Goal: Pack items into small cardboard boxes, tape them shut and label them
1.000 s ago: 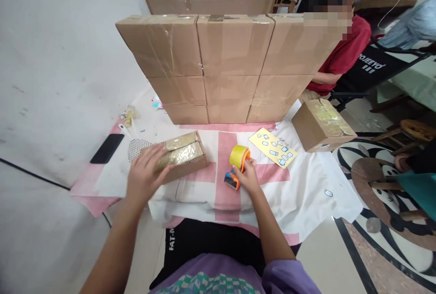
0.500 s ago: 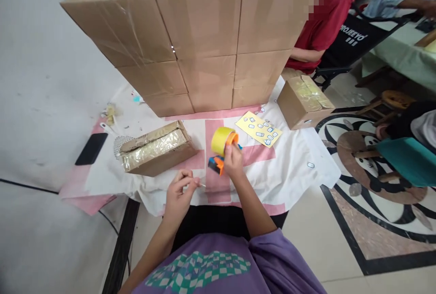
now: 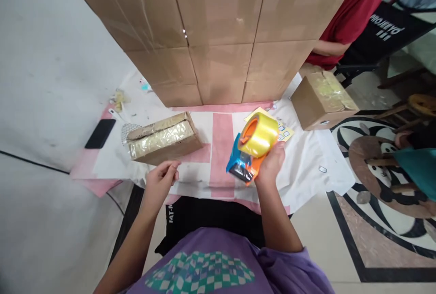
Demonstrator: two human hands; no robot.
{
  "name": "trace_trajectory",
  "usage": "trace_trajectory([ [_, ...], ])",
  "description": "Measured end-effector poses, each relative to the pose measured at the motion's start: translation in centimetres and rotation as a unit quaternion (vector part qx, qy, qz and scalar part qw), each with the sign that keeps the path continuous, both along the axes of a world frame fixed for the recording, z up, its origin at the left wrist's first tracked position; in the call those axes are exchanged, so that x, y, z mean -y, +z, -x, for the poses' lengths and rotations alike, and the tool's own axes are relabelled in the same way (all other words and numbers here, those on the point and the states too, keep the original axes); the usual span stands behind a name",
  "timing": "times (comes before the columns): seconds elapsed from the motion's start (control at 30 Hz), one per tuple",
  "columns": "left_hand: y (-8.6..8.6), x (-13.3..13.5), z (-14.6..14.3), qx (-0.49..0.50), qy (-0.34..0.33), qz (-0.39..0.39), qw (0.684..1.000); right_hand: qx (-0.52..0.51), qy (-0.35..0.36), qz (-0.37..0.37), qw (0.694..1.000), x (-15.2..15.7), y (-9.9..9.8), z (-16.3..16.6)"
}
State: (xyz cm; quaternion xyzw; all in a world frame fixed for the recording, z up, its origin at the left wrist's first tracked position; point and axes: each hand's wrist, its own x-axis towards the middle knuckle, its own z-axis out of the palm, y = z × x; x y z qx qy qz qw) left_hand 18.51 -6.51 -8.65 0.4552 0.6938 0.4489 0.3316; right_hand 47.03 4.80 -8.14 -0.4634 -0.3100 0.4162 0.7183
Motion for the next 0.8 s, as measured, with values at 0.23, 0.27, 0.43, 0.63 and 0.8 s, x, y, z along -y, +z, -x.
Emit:
trace_trajectory([
  [0.23, 0.4, -1.0, -0.8, 0.16, 0.033, -0.075, 0.984, 0.127, 0.247, 0.042, 0.96, -3.6, -6.9, 3.5],
  [0.27, 0.4, -1.0, -0.9, 0.164, 0.033, -0.081, 0.983, 0.134, 0.257, 0.047, 0.956, -3.9, -7.6, 3.5],
  [0.43, 0.9, -0.5, -1.0, 0.133, 0.03, -0.074, 0.988, 0.327, 0.161, 0.074, 0.928, -3.0, -6.1, 2.5],
  [0.63, 0.8, 1.4, -3.8, -0.012, -0.07, -0.063, 0.995, 0.525, 0.226, -0.124, 0.811, 3.8, 1.7, 5.5],
  [0.8, -0.2, 2.0, -5.4, 0.032, -0.084, -0.027, 0.996, 0.559, 0.374, -0.198, 0.713, 5.4, 3.9, 7.4],
])
